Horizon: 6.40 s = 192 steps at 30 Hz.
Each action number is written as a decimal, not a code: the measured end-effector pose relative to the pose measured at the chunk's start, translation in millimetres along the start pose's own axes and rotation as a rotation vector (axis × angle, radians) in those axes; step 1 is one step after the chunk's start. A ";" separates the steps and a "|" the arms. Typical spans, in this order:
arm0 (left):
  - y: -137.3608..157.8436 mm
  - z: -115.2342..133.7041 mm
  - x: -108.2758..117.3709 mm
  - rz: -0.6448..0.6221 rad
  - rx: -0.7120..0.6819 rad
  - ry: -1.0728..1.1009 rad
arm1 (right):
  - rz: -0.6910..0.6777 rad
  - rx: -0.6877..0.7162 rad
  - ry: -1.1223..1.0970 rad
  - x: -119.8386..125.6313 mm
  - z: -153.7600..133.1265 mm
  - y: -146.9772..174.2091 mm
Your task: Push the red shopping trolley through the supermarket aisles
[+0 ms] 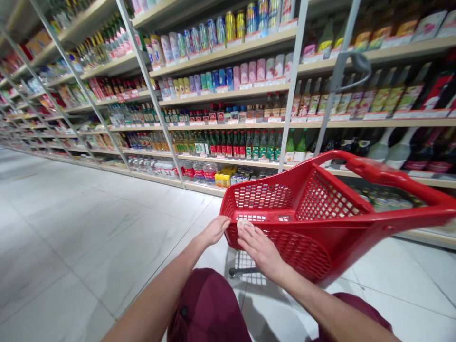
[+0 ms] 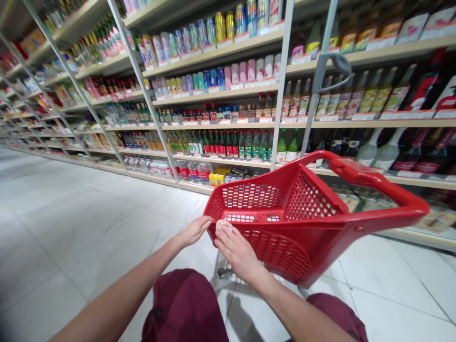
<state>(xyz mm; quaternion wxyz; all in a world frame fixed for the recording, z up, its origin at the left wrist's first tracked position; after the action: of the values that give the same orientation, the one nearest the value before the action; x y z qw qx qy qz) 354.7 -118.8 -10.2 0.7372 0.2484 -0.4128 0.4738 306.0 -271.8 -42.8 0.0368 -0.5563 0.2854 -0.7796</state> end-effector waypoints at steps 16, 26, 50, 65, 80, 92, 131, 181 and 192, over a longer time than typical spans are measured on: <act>10.9 -30.1 19.6 -0.022 -0.003 -0.039 | -0.013 -0.073 0.078 -21.9 3.5 0.3; -17.1 30.4 6.1 0.166 0.102 0.079 | 0.111 -0.100 0.107 1.2 17.0 8.3; -27.6 -1.8 12.9 0.101 0.255 -0.282 | 0.030 -0.145 0.094 12.2 38.5 34.2; -36.2 52.4 -38.4 0.134 0.163 -0.588 | 0.020 -0.216 0.138 43.0 62.7 41.6; -44.0 55.0 -36.7 0.083 0.280 -0.684 | 0.100 -0.353 0.319 113.3 103.9 88.1; -50.4 48.4 -32.8 0.078 0.271 -0.667 | 0.086 -0.346 0.315 113.4 129.6 97.6; -63.4 14.9 -5.4 -0.017 0.383 -0.361 | -0.146 -0.404 0.273 97.0 222.8 -31.5; -3.8 -24.3 -6.5 0.099 0.443 -0.477 | -0.155 -0.437 0.109 29.1 136.6 -64.2; -4.6 -16.8 -2.4 0.074 0.420 -0.342 | -0.236 -0.442 -0.061 10.2 119.7 -72.7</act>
<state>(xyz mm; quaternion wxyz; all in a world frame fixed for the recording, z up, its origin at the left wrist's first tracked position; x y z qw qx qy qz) 364.6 -109.2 -21.1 0.5714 0.4570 -0.4328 0.5266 427.4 -263.4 27.3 -0.1687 -0.6035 0.3809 -0.6799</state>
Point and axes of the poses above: each hand's wrist, its own y-axis away from the middle knuckle, its own x-axis out of the back of the hand, z = x × y, the point moved 6 cm from there along -y, towards the middle knuckle, and after that the axes turned 15 degrees about -z, right-handed, at the moved point
